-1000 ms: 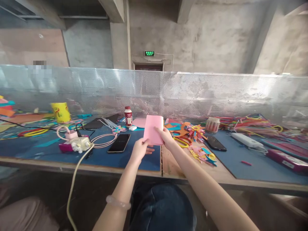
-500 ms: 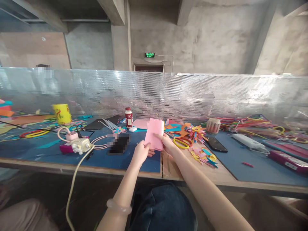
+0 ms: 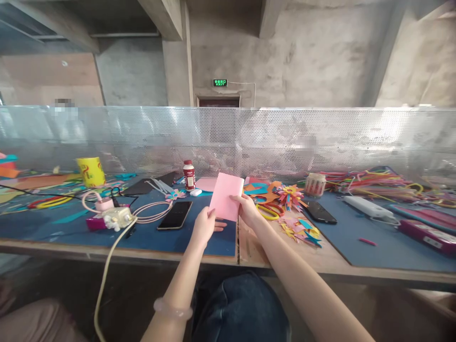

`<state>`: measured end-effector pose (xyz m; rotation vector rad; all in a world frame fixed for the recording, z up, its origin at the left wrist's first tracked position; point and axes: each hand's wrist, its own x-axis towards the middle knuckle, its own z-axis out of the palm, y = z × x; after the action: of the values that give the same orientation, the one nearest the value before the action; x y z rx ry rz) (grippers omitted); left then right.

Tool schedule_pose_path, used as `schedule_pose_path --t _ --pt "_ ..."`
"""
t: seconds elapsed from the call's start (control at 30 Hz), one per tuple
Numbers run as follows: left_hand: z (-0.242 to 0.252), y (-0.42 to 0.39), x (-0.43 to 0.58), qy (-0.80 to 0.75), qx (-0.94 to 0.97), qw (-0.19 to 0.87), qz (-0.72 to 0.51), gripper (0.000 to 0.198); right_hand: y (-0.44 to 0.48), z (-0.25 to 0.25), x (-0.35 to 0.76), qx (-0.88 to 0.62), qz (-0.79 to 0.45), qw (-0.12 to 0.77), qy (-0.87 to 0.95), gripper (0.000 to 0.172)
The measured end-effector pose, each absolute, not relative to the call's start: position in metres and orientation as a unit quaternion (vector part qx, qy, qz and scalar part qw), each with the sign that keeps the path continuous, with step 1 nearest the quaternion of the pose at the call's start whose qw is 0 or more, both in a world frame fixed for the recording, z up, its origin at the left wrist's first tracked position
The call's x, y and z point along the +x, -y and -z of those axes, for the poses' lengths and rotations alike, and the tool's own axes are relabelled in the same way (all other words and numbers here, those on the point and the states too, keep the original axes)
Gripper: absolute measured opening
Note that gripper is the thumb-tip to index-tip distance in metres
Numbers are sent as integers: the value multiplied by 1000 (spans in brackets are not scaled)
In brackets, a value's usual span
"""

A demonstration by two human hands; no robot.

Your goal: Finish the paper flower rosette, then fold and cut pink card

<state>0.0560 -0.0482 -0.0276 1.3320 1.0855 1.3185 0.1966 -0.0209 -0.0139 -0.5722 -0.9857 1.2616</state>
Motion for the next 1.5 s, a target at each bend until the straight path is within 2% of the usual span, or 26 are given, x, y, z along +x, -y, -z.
schedule_pose_path --t 0.3,0.37,0.5,0.57,1.0,1.5 --pt "30 47 52 -443 560 439 -545 11 20 15 197 -237 -531 698 418 32" --pt "32 45 50 -458 585 392 -542 15 19 16 199 -248 -522 714 395 32" --pt "36 41 42 -480 639 230 -556 25 19 15 200 -256 -521 720 381 31" --pt "38 40 39 -483 641 197 -563 28 19 15 200 -254 -524 717 383 33" --pt "40 39 39 -461 633 265 -563 32 17 18 201 -252 -513 721 391 33" --pt "41 40 39 -449 628 283 -569 33 22 14 201 -260 -506 719 399 36"
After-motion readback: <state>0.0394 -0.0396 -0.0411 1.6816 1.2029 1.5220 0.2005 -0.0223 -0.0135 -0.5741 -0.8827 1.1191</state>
